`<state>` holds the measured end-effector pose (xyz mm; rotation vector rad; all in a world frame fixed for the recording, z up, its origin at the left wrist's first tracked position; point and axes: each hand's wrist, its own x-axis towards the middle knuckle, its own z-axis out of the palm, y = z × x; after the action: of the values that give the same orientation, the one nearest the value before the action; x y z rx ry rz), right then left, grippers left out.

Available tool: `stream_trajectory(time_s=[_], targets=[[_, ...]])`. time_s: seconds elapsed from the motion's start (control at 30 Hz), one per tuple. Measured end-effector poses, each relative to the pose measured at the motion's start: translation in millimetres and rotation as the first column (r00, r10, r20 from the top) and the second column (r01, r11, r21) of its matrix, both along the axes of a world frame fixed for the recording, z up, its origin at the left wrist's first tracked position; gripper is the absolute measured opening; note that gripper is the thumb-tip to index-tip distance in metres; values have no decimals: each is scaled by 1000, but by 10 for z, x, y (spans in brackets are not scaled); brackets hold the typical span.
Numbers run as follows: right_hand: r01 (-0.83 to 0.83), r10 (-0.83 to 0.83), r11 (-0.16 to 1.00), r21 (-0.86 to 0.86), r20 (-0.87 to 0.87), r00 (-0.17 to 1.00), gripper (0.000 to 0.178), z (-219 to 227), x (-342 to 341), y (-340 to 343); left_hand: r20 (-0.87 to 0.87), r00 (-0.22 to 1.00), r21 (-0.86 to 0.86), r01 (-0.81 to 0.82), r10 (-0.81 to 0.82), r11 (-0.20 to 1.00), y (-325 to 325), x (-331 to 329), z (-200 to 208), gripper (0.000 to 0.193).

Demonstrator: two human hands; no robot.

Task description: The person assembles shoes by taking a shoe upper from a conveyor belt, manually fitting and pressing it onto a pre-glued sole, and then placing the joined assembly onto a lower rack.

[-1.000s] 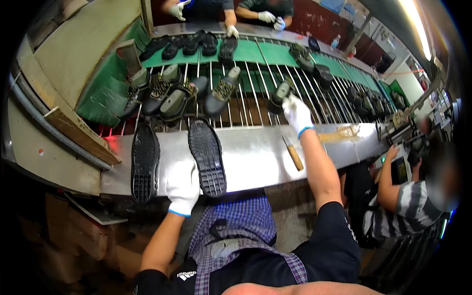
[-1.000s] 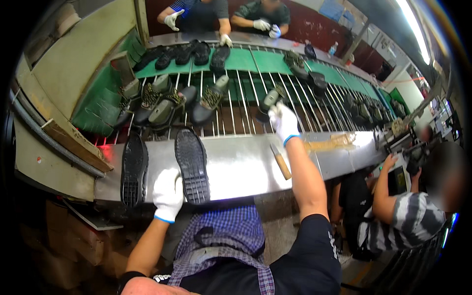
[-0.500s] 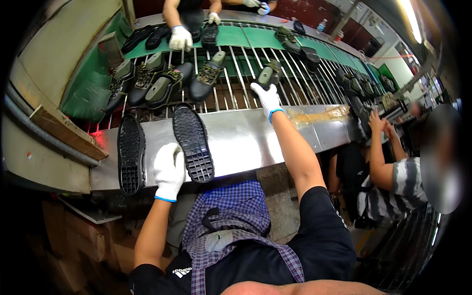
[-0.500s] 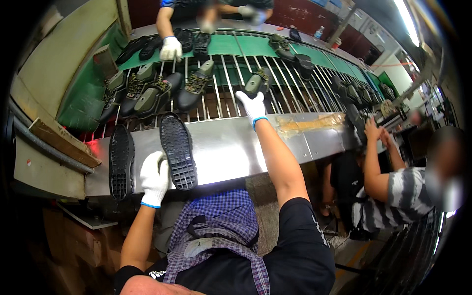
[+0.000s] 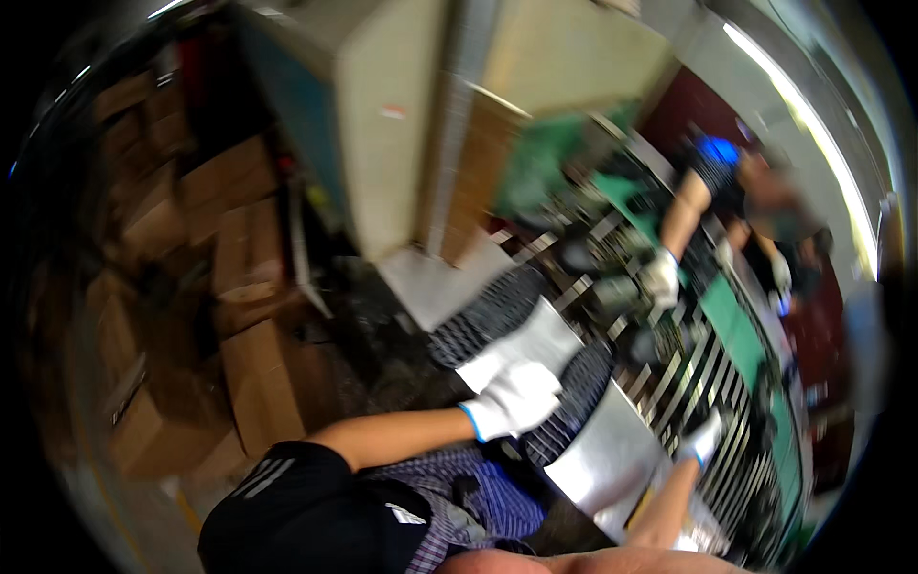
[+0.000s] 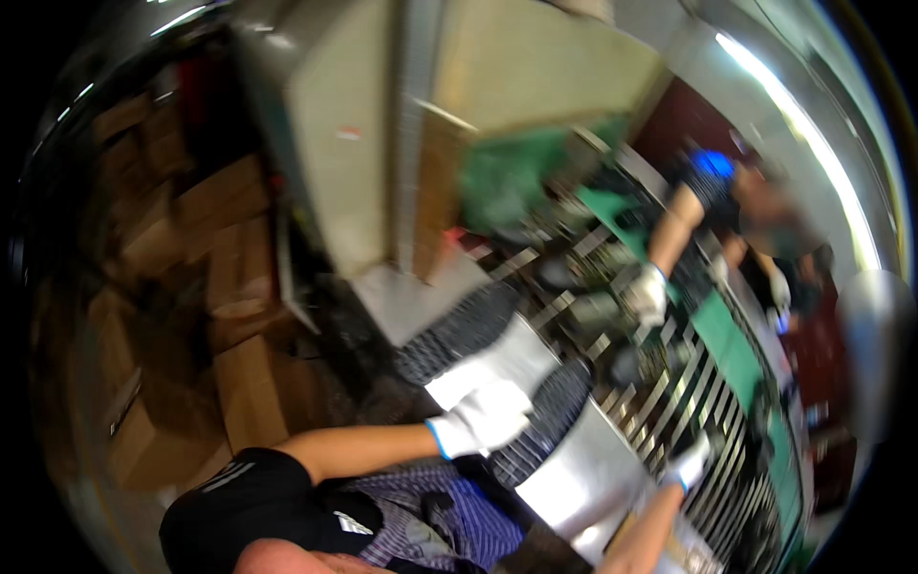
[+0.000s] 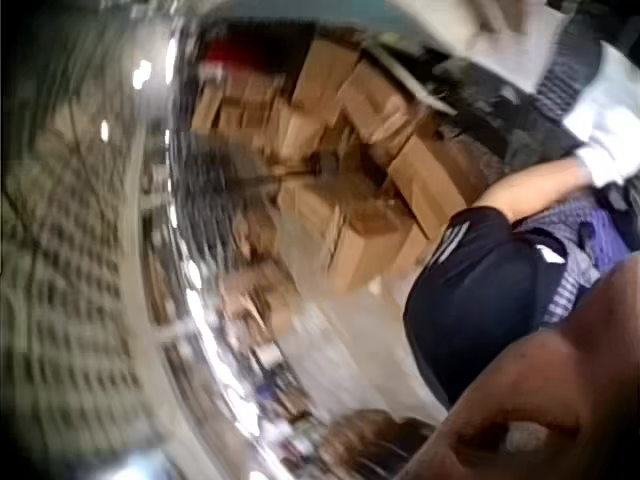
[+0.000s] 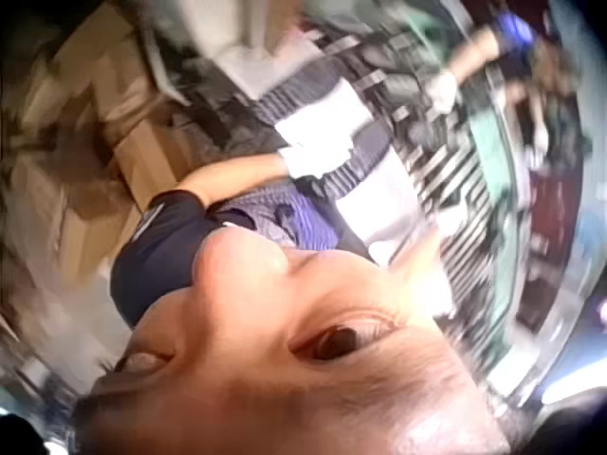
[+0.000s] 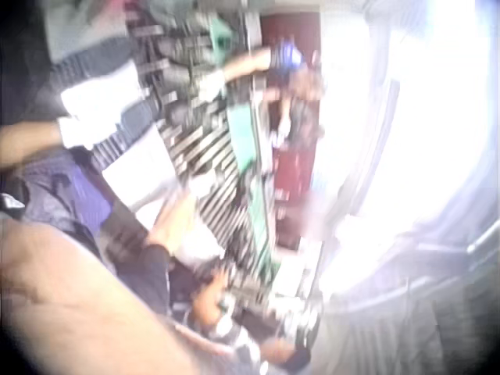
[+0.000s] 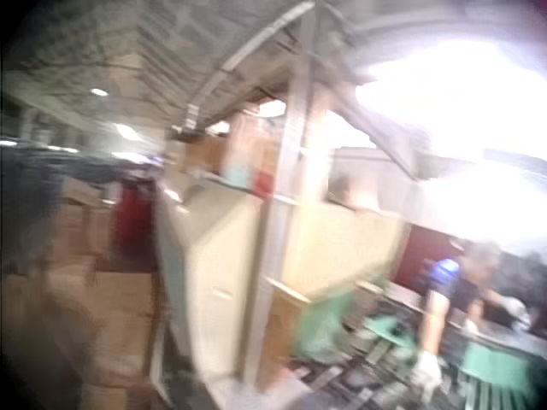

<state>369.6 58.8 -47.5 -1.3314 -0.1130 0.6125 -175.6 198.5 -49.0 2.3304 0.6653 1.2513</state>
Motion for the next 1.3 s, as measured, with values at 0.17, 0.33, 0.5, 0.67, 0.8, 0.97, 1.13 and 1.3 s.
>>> stream_trajectory(time_s=[0.17, 0.33, 0.5, 0.67, 0.8, 0.97, 1.13, 1.3], targets=[[266, -271, 961, -82, -59, 961, 64, 565, -59, -978, 30, 999, 32, -32, 31, 999, -44, 124, -108, 22], [-71, 75, 997, 38, -104, 992, 55, 463, -1671, -1584, -329, 935, -296, 32, -133, 955, 33, 144, 36, 31], [-199, 206, 972, -125, 44, 978, 52, 474, -2567, -1740, -191, 966, -421, 80, -175, 903, 284, 191, -80, 32], [86, -33, 986, -144, 339, 940, 51, 1078, -1591, -2124, -203, 977, -355, -6, -71, 935, 626, 744, 7, 51], [260, -148, 954, -145, 526, 838, 50, 1670, -514, -2448, -585, 810, -281, -158, -39, 947, 1008, 1190, 66, 70], [338, -154, 918, -205, 604, 782, 49, 2016, 194, -2725, -706, 704, -280, -179, -76, 943, 1008, 1430, 52, 79], [247, -105, 957, -151, 616, 781, 48, 2080, 79, -2450, 789, 584, -614, 751, -191, -240, 1158, 1155, 204, 29], [71, -13, 993, -93, 516, 856, 49, 1749, -719, -2139, 703, 669, -711, 672, -244, -206, 726, 420, 612, 39]])
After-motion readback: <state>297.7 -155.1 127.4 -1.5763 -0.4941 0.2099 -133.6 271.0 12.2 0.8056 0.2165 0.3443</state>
